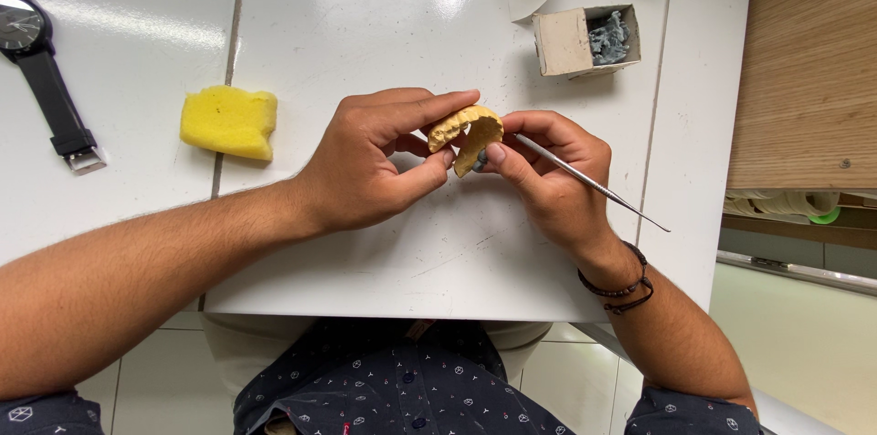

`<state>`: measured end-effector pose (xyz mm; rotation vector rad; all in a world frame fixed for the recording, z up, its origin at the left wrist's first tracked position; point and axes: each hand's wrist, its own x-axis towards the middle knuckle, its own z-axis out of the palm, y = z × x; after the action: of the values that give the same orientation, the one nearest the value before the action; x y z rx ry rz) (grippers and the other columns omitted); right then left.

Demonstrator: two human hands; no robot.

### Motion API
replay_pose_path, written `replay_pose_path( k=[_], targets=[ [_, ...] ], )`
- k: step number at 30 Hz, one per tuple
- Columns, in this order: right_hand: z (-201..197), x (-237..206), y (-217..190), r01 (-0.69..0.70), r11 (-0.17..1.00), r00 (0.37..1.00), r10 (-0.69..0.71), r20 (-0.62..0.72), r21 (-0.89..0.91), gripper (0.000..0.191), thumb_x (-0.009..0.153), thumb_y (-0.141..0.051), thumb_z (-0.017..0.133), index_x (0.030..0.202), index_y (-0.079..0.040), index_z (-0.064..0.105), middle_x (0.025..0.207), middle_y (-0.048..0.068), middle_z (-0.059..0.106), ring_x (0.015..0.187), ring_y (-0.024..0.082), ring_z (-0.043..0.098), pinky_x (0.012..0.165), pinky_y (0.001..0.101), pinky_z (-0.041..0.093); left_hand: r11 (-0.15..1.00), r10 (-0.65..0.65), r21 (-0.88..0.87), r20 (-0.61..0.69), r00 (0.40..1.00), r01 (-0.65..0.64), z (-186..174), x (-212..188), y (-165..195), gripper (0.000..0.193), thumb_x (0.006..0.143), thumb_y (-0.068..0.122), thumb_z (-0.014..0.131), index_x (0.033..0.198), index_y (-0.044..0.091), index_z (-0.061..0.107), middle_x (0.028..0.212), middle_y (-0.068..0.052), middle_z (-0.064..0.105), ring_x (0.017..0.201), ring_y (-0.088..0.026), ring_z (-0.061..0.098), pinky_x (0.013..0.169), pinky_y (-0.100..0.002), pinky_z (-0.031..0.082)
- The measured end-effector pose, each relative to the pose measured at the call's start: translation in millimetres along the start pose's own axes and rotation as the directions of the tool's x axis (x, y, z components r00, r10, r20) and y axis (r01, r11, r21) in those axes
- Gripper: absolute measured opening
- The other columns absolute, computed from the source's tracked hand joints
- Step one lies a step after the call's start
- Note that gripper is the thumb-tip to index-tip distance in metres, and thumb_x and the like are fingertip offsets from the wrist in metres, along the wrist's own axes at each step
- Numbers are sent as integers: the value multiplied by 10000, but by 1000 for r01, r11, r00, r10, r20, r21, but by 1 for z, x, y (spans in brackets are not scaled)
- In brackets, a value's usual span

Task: The person holds a yellow plaster dental model with blue wax teeth in one hand and uses a metal wax carving instrument in the other to shape, press, and smooth the wax, rotating the model to work different tooth areas throughout the clip.

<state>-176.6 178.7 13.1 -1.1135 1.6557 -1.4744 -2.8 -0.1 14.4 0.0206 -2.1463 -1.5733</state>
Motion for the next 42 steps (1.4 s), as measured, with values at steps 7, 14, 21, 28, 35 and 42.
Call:
replay_pose_path(
  k=[7, 14, 21, 28, 35, 42],
  targets=[
    [0, 0, -1, 1, 1000, 1000, -1, -2, 15, 251, 1014, -39, 702, 1221, 86, 635, 1123, 197, 737, 991, 221, 774, 878, 327, 704, 999, -30, -14, 6, 1000, 30, 0, 0, 1, 522, 954, 29, 670, 1465, 73, 574, 1196, -101, 715, 1059, -154, 750, 894, -282, 633],
    [0, -1, -2, 3, 1000, 1000, -2, -5, 20, 255, 1020, -54, 704, 1221, 88, 638, 1119, 195, 740, 986, 215, 774, 872, 324, 705, 999, -40, -14, 2, 999, 40, 1, -1, 2, 548, 953, 33, 669, 1486, 77, 549, 1250, -116, 706, 1105, -164, 746, 919, -294, 629],
    [1, -2, -3, 20, 1000, 999, -20, -48, 5, 236, 1029, -54, 711, 1218, 71, 646, 1118, 180, 743, 1007, 204, 757, 894, 310, 683, 995, -94, -44, 21, 995, 94, 1, 1, 2, 486, 953, 63, 693, 1419, 54, 553, 1178, -95, 724, 1056, -141, 752, 890, -278, 667],
    [-1, -2, -6, -39, 998, 995, 42, -95, 40, 245, 1006, -37, 739, 1209, 53, 635, 1127, 168, 747, 1088, 212, 748, 962, 311, 663, 951, -297, -52, 123, 947, 305, 4, 4, 5, 493, 931, 166, 721, 1348, 43, 488, 864, -42, 729, 770, -103, 765, 672, -231, 668],
    [1, -2, -10, 68, 992, 998, -70, 8, 104, 348, 995, 19, 714, 1315, 61, 584, 1276, 205, 681, 1207, 256, 718, 1065, 376, 661, 963, -249, -88, 85, 965, 256, 5, 5, 8, 350, 1003, 79, 654, 1352, 84, 665, 941, -48, 753, 725, -91, 760, 623, -223, 651],
    [5, -2, -12, 111, 992, 994, -111, -6, 60, 360, 993, 95, 711, 1324, 69, 572, 1302, 237, 682, 1249, 284, 707, 1113, 389, 643, 955, -216, -197, 56, 975, 223, 5, 4, 9, 275, 1013, 70, 650, 1282, 18, 636, 1054, -69, 753, 827, -115, 787, 674, -245, 656]
  ],
)
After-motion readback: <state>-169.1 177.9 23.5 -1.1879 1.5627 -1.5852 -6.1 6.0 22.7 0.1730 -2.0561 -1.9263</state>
